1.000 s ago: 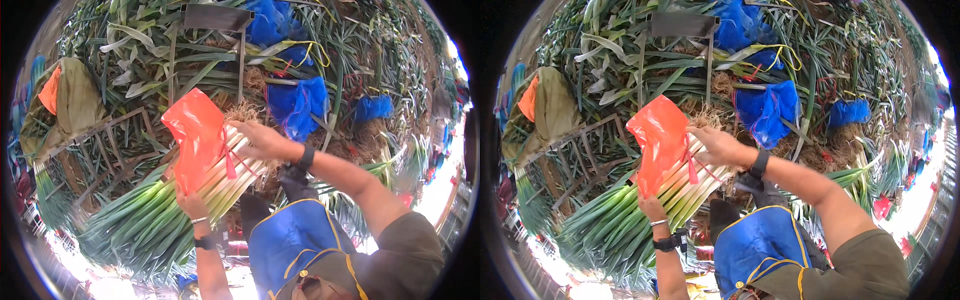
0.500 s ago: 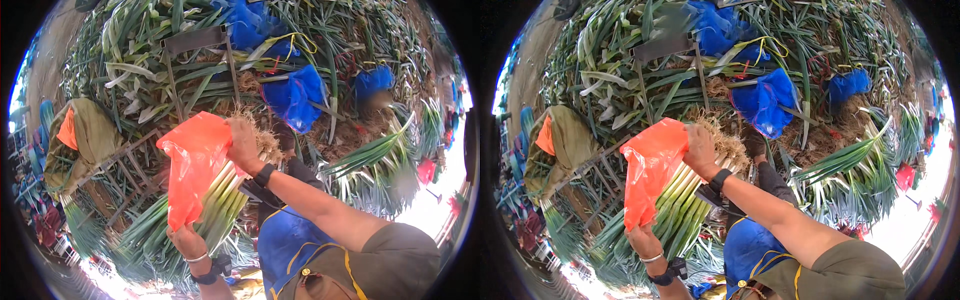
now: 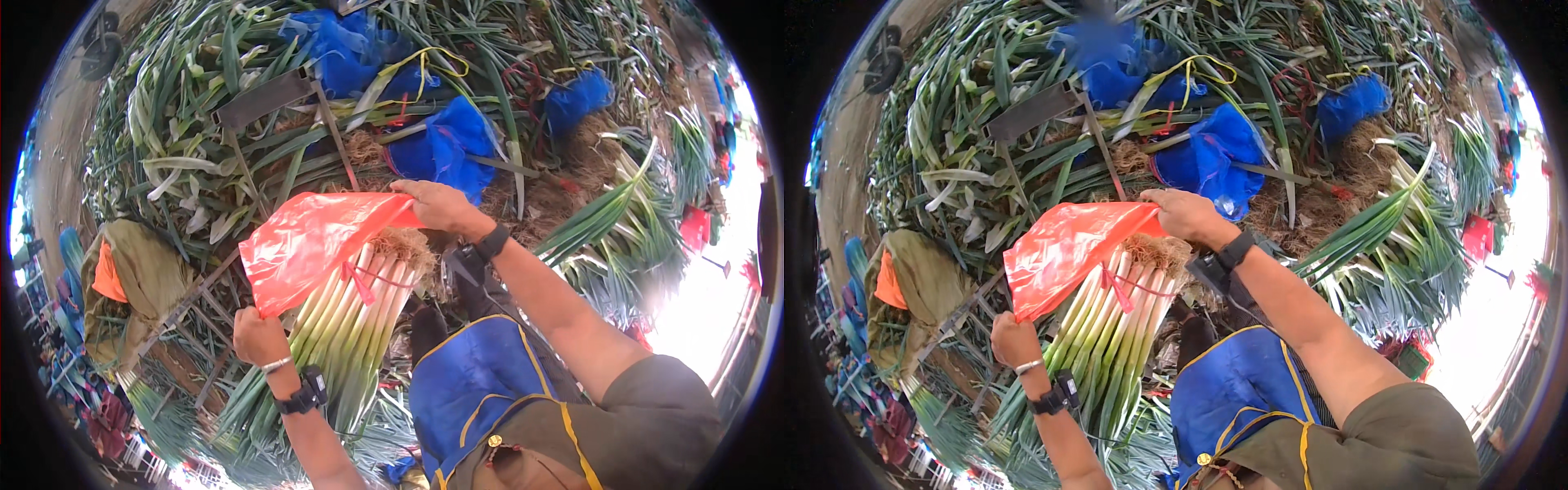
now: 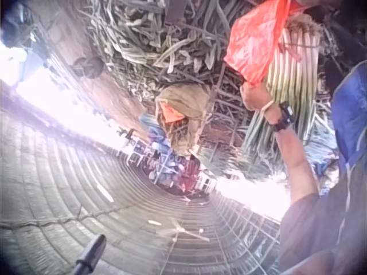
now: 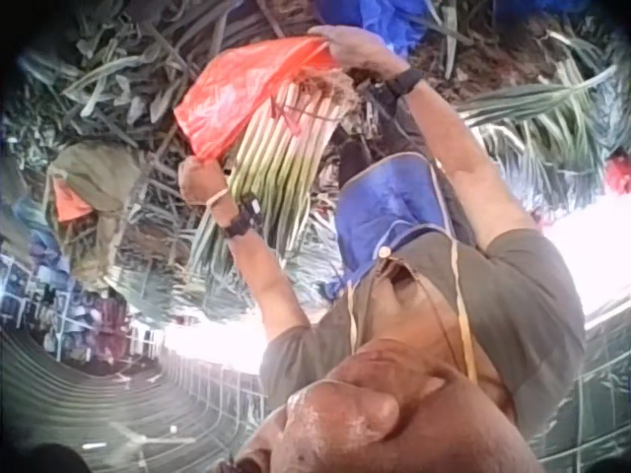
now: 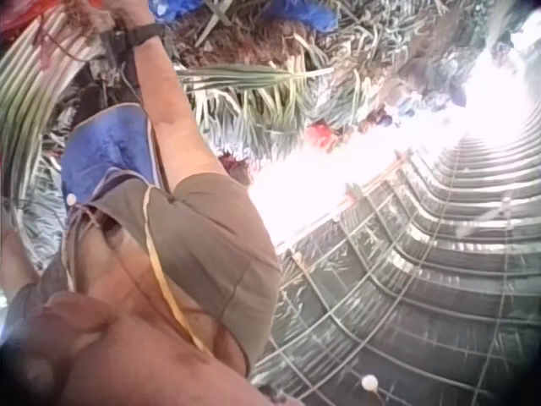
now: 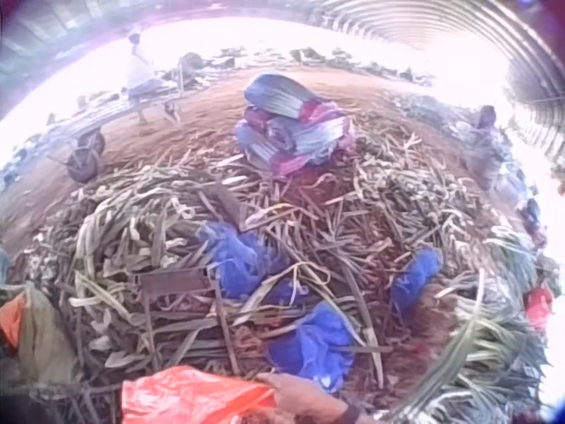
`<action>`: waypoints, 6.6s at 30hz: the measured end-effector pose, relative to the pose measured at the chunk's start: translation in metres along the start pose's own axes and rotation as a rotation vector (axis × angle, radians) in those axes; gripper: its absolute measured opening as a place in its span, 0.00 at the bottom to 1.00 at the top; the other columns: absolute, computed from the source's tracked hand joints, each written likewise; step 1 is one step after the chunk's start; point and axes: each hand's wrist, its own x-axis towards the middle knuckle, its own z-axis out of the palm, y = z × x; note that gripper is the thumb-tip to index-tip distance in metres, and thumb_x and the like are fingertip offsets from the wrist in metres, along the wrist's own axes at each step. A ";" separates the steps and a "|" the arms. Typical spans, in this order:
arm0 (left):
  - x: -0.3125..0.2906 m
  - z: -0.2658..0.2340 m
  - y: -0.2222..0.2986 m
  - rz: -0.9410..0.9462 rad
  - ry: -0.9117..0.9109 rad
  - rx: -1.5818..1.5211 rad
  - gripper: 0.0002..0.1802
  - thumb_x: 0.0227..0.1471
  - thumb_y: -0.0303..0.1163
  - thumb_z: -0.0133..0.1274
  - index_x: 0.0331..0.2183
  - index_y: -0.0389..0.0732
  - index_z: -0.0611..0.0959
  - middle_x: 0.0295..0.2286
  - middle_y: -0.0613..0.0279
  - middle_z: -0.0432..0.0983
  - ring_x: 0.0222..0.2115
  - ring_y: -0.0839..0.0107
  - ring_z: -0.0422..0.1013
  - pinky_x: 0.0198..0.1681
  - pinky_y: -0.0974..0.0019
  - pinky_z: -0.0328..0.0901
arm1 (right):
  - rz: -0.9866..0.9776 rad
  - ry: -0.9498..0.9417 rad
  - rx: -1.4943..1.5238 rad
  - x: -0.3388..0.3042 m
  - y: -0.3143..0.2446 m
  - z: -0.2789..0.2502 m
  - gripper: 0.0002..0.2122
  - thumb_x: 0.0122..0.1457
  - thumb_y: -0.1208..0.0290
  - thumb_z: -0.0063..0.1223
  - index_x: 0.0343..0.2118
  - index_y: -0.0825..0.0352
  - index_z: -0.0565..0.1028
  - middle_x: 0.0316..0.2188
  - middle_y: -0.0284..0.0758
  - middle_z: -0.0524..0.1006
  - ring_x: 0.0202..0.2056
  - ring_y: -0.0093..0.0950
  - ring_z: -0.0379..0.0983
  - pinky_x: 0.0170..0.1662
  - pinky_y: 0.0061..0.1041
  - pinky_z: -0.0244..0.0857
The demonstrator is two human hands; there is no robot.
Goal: Bundling harvested leeks using ribbon and plastic sleeves in an agricultural processing facility.
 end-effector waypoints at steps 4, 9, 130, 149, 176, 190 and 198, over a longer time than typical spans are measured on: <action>0.019 0.028 0.013 0.192 -0.071 0.245 0.01 0.42 0.27 0.49 0.23 0.44 0.75 0.24 0.62 0.74 0.29 0.58 0.72 0.29 0.56 0.64 | 0.131 0.057 0.211 -0.004 0.032 -0.018 0.15 0.57 0.65 0.41 0.46 0.60 0.73 0.39 0.38 0.75 0.42 0.38 0.71 0.44 0.32 0.66; 0.036 0.038 0.058 0.380 0.016 0.100 0.06 0.40 0.23 0.50 0.22 0.44 0.70 0.20 0.62 0.71 0.26 0.58 0.71 0.27 0.57 0.63 | 0.250 0.437 -0.433 -0.027 0.066 -0.035 0.10 0.53 0.70 0.41 0.35 0.59 0.75 0.32 0.38 0.74 0.36 0.40 0.73 0.37 0.37 0.67; 0.025 0.220 0.120 0.945 -0.098 -0.495 0.08 0.40 0.21 0.50 0.28 0.40 0.74 0.19 0.58 0.68 0.20 0.60 0.67 0.25 0.67 0.62 | 0.562 0.290 0.391 -0.086 0.081 0.169 0.10 0.43 0.72 0.54 0.27 0.68 0.66 0.22 0.45 0.70 0.28 0.46 0.69 0.31 0.36 0.62; 0.008 0.208 0.045 1.199 -0.098 -0.456 0.10 0.27 0.16 0.47 0.19 0.39 0.68 0.16 0.57 0.58 0.17 0.59 0.60 0.18 0.60 0.56 | 0.164 0.510 0.433 -0.139 0.072 0.214 0.11 0.43 0.82 0.55 0.29 0.65 0.67 0.23 0.36 0.67 0.26 0.33 0.67 0.29 0.28 0.62; 0.007 0.212 -0.001 1.018 -0.548 -0.435 0.10 0.30 0.16 0.48 0.21 0.39 0.69 0.20 0.55 0.64 0.24 0.54 0.65 0.25 0.57 0.61 | 0.191 0.365 0.381 -0.161 0.114 0.280 0.07 0.43 0.78 0.49 0.27 0.69 0.67 0.25 0.41 0.68 0.30 0.41 0.68 0.33 0.33 0.63; 0.066 0.286 -0.004 0.625 -1.016 -0.641 0.16 0.55 0.32 0.47 0.42 0.32 0.76 0.35 0.58 0.77 0.34 0.70 0.73 0.38 0.68 0.67 | 0.700 0.197 1.547 -0.087 0.180 0.306 0.20 0.51 0.65 0.54 0.46 0.69 0.69 0.41 0.39 0.75 0.42 0.33 0.73 0.46 0.34 0.66; 0.072 0.296 0.040 -0.619 -1.607 -1.074 0.12 0.52 0.26 0.51 0.39 0.32 0.77 0.38 0.51 0.76 0.35 0.62 0.75 0.39 0.57 0.71 | 0.651 0.144 1.140 -0.074 0.201 0.331 0.20 0.51 0.65 0.54 0.46 0.69 0.69 0.41 0.40 0.75 0.43 0.33 0.73 0.46 0.34 0.66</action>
